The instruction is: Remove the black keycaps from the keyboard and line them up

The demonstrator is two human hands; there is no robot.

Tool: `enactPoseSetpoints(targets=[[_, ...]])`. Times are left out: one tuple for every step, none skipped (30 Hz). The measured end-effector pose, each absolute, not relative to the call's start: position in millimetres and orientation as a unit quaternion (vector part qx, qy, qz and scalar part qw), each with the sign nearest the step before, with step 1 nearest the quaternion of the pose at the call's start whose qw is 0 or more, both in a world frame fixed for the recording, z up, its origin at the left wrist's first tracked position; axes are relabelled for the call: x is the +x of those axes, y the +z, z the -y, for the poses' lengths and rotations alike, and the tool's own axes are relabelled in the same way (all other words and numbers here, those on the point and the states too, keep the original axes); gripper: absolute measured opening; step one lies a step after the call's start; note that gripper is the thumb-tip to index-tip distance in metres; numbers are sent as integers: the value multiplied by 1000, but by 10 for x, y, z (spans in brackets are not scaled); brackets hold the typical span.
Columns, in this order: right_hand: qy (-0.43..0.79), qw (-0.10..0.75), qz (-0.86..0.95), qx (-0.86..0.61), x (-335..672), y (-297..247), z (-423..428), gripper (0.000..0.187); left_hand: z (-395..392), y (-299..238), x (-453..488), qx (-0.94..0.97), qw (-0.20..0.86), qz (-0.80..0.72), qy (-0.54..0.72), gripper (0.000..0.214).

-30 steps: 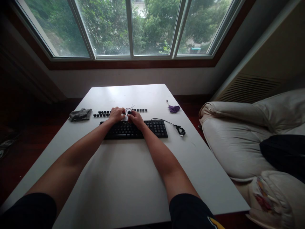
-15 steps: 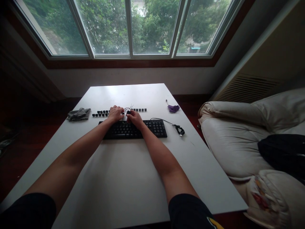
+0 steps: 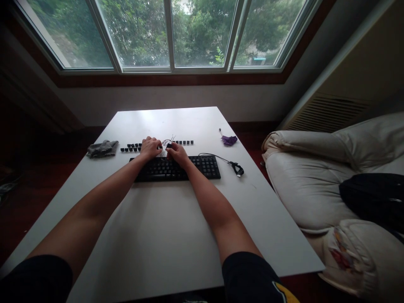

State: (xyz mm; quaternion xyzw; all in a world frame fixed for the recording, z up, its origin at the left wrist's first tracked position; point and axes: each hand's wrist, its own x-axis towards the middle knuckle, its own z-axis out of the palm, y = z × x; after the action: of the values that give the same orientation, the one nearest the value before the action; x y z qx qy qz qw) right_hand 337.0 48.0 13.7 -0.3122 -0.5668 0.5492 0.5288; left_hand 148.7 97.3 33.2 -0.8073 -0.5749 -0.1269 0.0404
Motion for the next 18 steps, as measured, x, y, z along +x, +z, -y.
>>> enactPoseSetpoints(targets=[[549,529,567,-312,3370,136,-480,27,-974,332,1483,-808,42,574,-126,21],[548,530,567,-312,3369,136,-479,27,-975,332,1480,-809,44,573,-126,21],[547,530,568,-313,3369,140,-476,27,-977,331,1476,-810,47,571,-126,21],[547,529,568,-313,3370,146,-471,27,-978,331,1473,-811,49,570,-126,21],[547,528,568,-316,3370,154,-464,27,-979,329,1468,-810,51,570,-125,22],[547,526,568,-318,3371,162,-458,28,-980,327,1464,-809,52,572,-124,22],[547,525,567,-322,3371,171,-452,28,-979,325,1458,-807,52,575,-123,22],[547,523,567,-325,3371,178,-446,28,-978,323,1453,-806,51,578,-121,22],[547,523,566,-328,3371,183,-442,28,-975,322,1447,-804,48,580,-121,23],[546,524,565,-328,3370,185,-440,27,-972,321,1441,-804,46,581,-121,23],[546,526,565,-327,3369,185,-440,27,-967,321,1434,-804,45,581,-124,24],[546,528,564,-325,3367,183,-442,26,-962,321,1427,-803,44,580,-127,25],[546,529,564,-324,3366,180,-444,26,-956,323,1419,-803,44,580,-130,26],[546,529,563,-324,3364,176,-447,26,-951,326,1410,-802,43,581,-132,27],[546,529,563,-325,3363,174,-450,26,-945,330,1400,-801,42,583,-132,28],[546,528,563,-327,3362,172,-451,25,-939,333,1389,-800,41,584,-131,28],[545,527,563,-329,3362,172,-452,25,-934,336,1377,-799,40,585,-131,28],[545,525,564,-330,3363,172,-452,25,-931,339,1364,-799,39,586,-131,28]])
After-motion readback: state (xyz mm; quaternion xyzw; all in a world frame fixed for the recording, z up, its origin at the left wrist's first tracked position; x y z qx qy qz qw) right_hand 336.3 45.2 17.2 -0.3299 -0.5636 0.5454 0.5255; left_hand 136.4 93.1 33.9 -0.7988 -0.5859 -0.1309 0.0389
